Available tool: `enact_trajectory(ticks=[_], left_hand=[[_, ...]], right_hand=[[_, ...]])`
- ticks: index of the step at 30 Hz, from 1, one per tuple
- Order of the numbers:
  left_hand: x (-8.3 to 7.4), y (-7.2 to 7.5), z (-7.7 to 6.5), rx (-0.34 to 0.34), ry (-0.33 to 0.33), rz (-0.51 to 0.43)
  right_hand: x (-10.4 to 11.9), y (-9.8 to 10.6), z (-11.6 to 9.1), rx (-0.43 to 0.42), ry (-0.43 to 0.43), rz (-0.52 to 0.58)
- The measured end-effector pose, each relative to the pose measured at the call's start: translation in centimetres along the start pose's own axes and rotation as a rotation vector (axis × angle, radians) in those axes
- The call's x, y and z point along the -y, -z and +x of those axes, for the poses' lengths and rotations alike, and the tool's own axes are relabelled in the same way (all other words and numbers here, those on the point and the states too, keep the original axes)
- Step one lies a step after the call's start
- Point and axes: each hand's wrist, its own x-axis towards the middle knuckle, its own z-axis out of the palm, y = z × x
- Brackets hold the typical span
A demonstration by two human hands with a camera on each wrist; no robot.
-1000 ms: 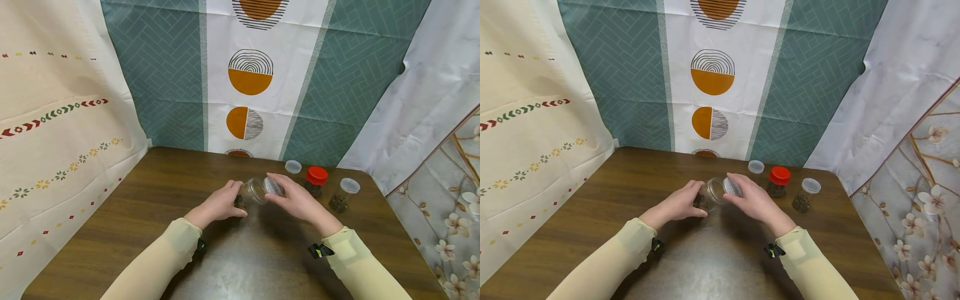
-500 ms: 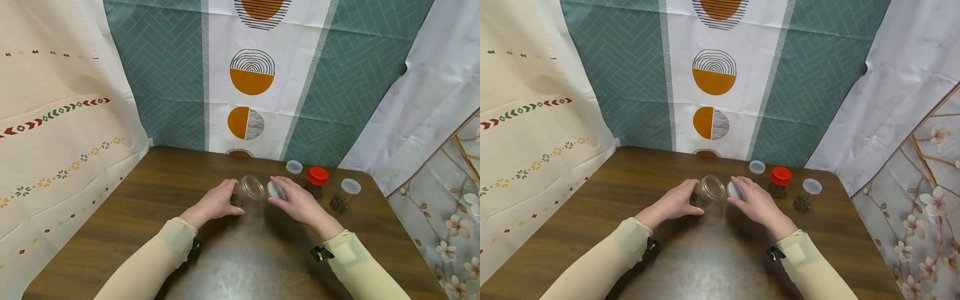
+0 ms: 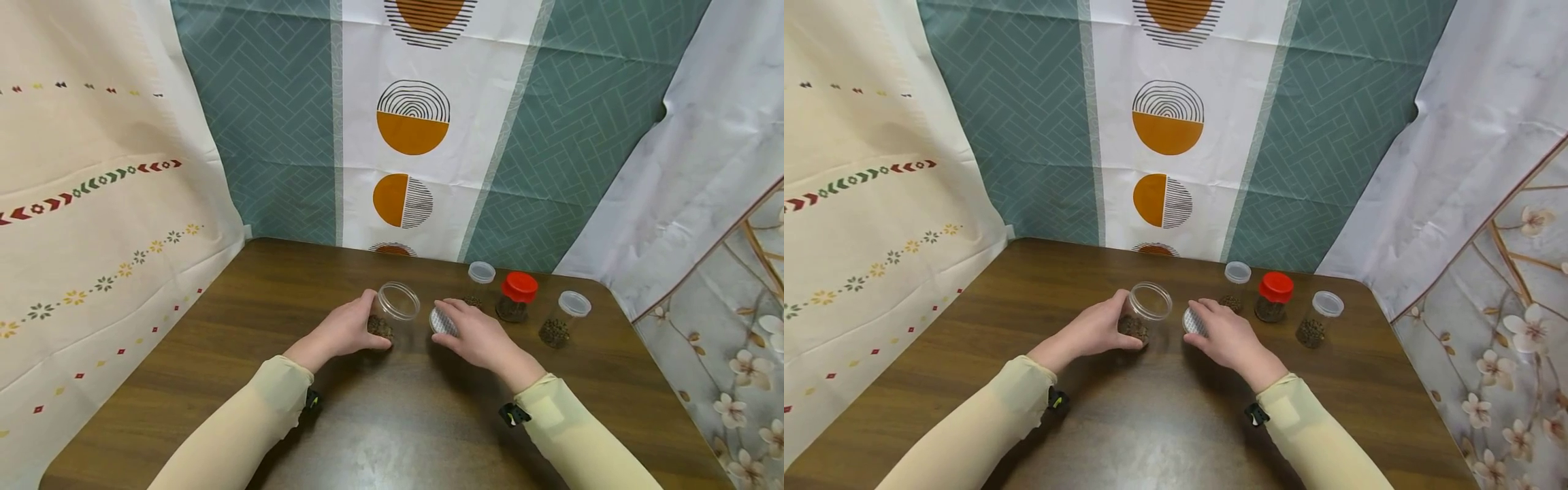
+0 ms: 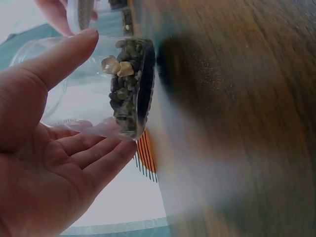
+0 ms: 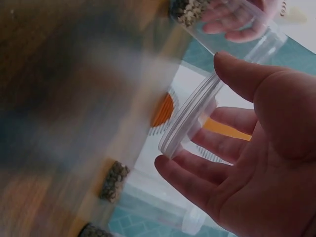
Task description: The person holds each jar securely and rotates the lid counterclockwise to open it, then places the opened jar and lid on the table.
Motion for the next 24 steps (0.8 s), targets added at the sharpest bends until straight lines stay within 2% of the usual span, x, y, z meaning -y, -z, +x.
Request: enact_trajectory(ticks=[11,24], left_hand=[[0.8,0.1,-0.3,-0.005,0.033,-0.030],[2.2,0.0,-0.2,0.000,0.109,-0.089]], right_hand=[[0.6,-1.9,0.9,0.101,-0.017,-0.060],[0.3,-3.4,1.8,0.122,-0.008,-0.121]])
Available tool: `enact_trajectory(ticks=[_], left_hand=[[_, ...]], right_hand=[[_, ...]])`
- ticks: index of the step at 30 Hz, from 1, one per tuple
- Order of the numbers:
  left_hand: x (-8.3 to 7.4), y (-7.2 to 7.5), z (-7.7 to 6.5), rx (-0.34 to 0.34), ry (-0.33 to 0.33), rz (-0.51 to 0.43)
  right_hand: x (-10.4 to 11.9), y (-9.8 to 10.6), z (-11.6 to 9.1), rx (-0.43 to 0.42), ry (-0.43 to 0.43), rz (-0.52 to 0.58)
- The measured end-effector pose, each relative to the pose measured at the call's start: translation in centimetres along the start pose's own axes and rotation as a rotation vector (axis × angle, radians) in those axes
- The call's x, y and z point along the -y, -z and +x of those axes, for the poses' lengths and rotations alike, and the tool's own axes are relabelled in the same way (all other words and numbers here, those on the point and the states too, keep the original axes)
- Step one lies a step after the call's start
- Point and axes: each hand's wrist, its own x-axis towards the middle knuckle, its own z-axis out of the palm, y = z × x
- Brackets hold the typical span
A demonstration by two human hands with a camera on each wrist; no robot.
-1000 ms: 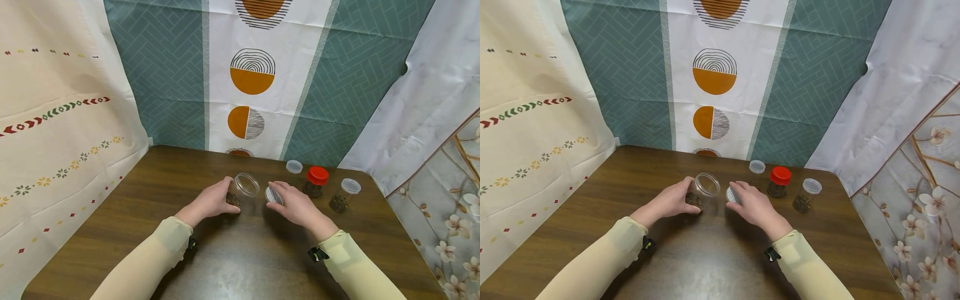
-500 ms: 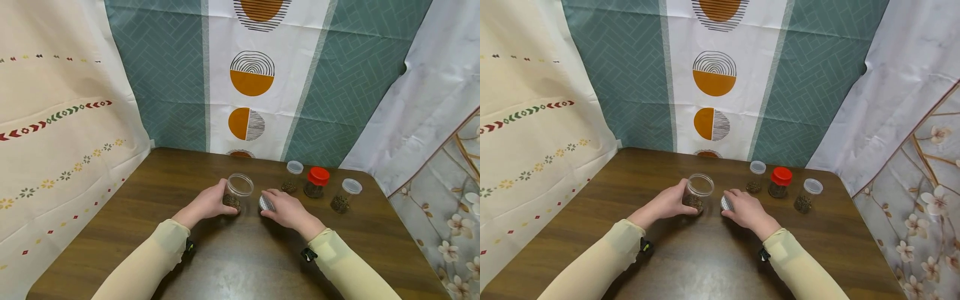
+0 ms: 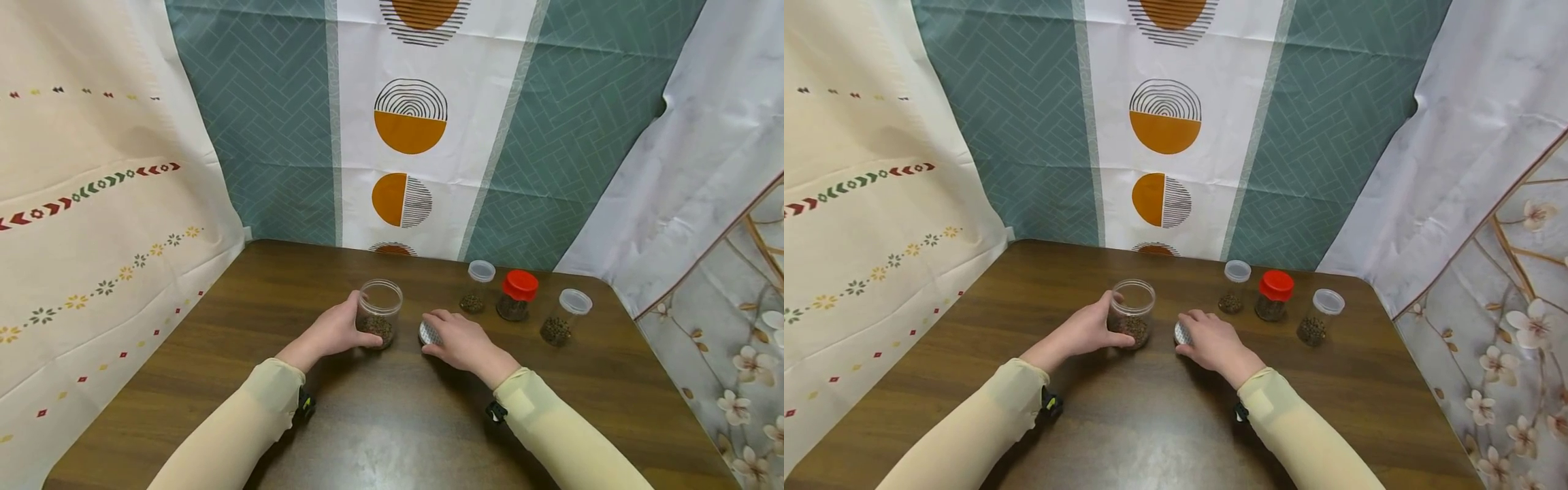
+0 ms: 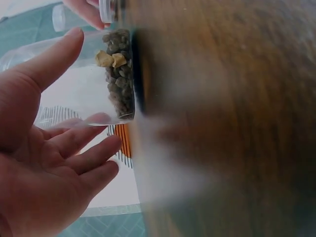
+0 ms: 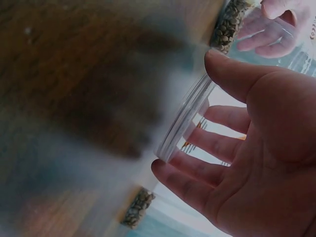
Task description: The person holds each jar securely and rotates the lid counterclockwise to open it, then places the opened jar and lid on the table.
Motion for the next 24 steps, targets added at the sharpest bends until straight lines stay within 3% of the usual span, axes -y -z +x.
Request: enact_trajectory(ticks=[17,24], left_hand=[[0.7,-0.2,0.0,-0.012,0.015,-0.093],[1.2,-0.3,-0.3,0.006,0.024,-0.142]], right_hand=[[0.2,-0.6,0.1,0.004,0.024,0.016],[-0.1,-0.5,-0.8,-0.025,0.081,0.058]])
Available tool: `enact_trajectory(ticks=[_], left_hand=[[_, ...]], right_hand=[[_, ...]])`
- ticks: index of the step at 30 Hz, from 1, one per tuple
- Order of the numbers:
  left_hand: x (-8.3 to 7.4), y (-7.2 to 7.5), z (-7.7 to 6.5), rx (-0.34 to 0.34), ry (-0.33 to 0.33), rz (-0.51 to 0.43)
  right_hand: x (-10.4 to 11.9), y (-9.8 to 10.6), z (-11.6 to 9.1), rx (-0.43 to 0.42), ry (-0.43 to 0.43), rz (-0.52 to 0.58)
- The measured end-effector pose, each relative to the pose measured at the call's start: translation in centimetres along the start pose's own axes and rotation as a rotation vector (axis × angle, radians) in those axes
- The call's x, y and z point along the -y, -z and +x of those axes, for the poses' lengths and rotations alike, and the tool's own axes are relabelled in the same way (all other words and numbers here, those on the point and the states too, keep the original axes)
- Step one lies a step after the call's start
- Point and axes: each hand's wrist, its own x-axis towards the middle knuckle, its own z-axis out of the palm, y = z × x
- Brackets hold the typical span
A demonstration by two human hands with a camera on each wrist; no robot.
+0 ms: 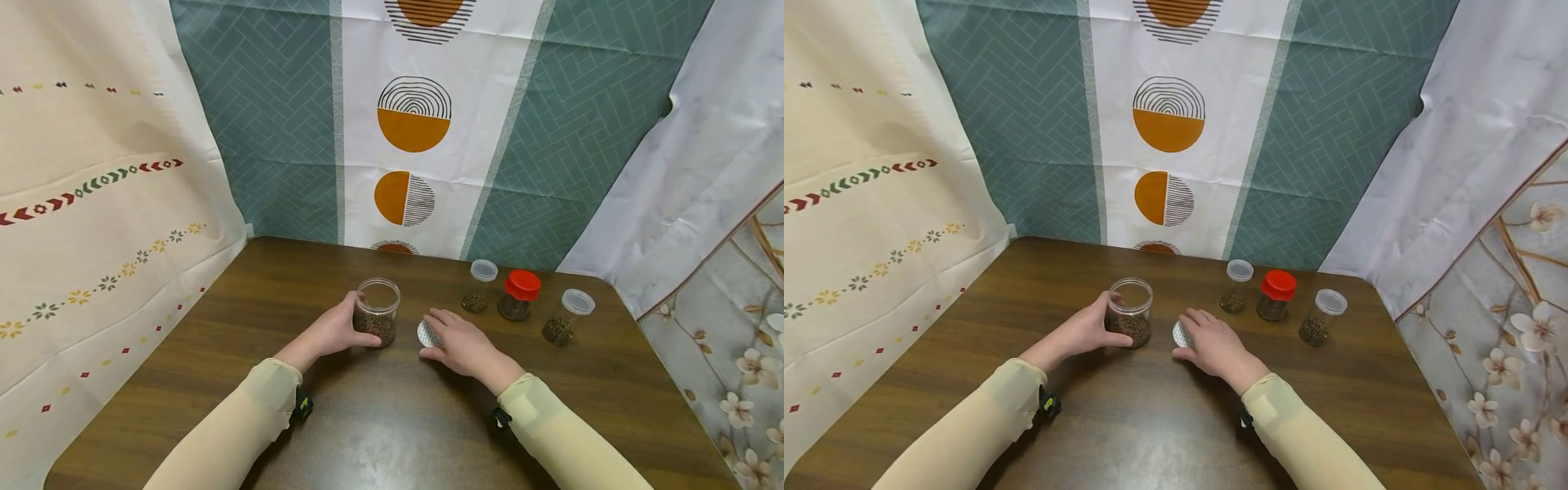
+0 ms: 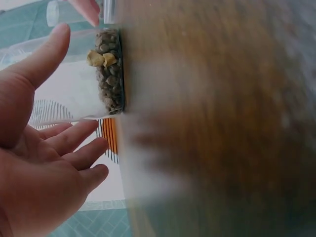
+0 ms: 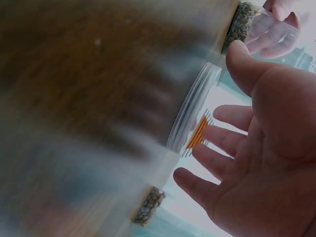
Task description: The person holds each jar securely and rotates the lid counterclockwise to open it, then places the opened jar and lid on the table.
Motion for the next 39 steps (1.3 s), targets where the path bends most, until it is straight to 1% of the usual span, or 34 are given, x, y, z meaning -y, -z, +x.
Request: enact_trajectory(ticks=[5,10,13,18,22,26,30,39], left_hand=[[0.3,-0.1,-0.1,-0.007,-0.005,-0.053],[0.2,0.0,0.0,-0.041,-0.019,-0.082],[-0.1,0.2,0.0,-0.056,-0.029,-0.087],[-0.5,0.4,-0.2,-0.049,-0.040,-0.074],[-0.8,0.6,-0.3,-0.042,-0.052,-0.050],[-0.7,0.8,-0.1,-0.045,-0.057,-0.020],[-0.5,1.1,0.0,-0.048,-0.040,-0.006],[0.3,1.9,1.3,-0.065,-0.020,0.029]], right_hand=[[0.0,0.6,-1.3,0.004,0.022,0.024],[0.3,1.3,-2.3,0.042,0.011,0.034],[0.5,1.5,-2.6,0.066,0.011,0.027],[0.5,1.3,-2.8,0.106,0.024,0.008],[0.6,1.1,-2.5,0.117,0.035,-0.003],[0.7,1.0,-2.0,0.125,0.037,-0.019],[0.9,0.8,-1.4,0.129,0.044,-0.036],[1.0,0.6,1.0,0.151,0.044,-0.031]])
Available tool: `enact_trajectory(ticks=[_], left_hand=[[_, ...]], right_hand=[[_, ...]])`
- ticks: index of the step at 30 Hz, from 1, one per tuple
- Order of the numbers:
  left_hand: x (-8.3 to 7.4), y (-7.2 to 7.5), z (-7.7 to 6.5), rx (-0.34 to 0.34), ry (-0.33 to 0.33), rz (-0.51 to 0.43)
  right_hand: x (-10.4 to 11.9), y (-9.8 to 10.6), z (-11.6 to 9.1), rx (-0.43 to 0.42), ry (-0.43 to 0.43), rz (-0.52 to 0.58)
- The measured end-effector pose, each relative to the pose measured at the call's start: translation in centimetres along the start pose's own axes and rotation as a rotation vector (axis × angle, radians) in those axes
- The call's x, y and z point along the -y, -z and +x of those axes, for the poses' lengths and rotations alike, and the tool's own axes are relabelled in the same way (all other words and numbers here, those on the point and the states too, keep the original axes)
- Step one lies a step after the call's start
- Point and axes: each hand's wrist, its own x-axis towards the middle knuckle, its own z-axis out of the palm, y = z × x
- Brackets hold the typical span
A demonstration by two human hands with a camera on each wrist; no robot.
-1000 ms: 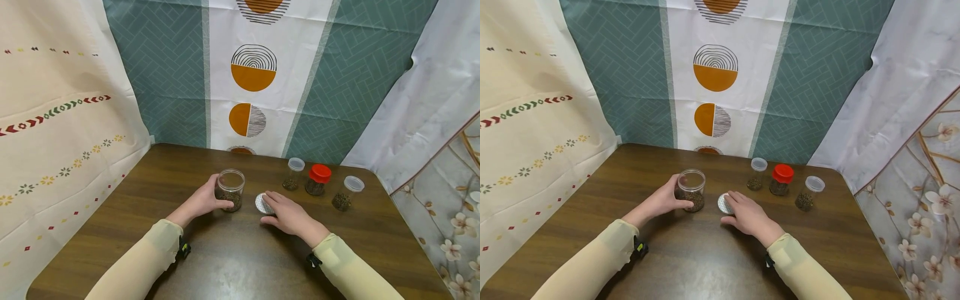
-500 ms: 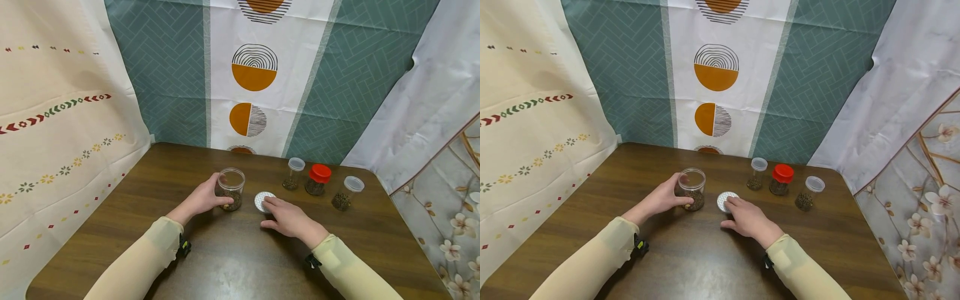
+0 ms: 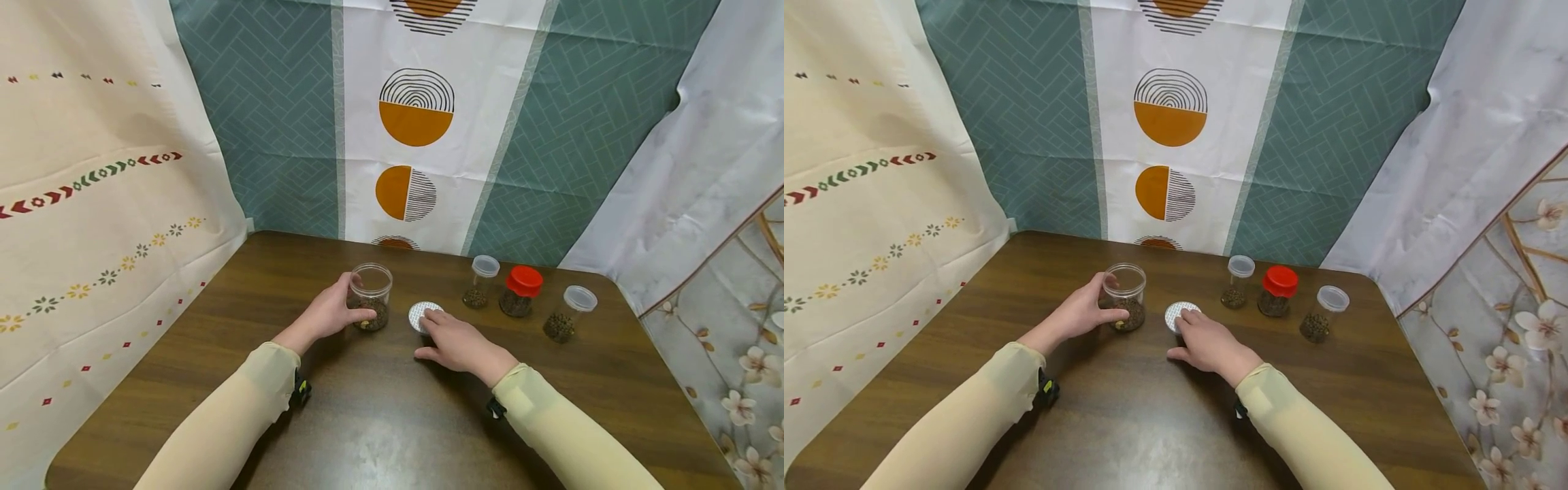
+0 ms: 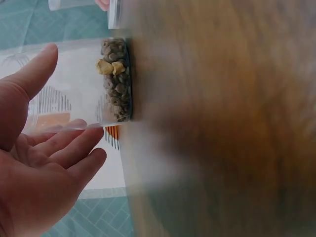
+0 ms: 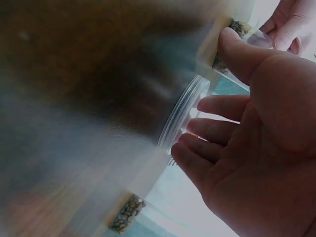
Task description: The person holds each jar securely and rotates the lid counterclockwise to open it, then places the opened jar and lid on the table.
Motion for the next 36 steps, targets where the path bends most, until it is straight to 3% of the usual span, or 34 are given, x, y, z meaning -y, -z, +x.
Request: enact_trajectory(ticks=[11,20,36], left_hand=[[1.1,1.2,2.0,-0.025,0.058,0.012],[2.2,2.0,3.3,-0.055,0.056,0.045],[3.8,3.9,4.9,-0.077,0.124,0.023]], right_hand=[[-0.5,0.1,3.1,0.018,0.029,0.011],[-0.9,0.4,6.2,0.006,0.068,-0.039],[0.1,1.0,10.0,0.054,0.034,-0.095]])
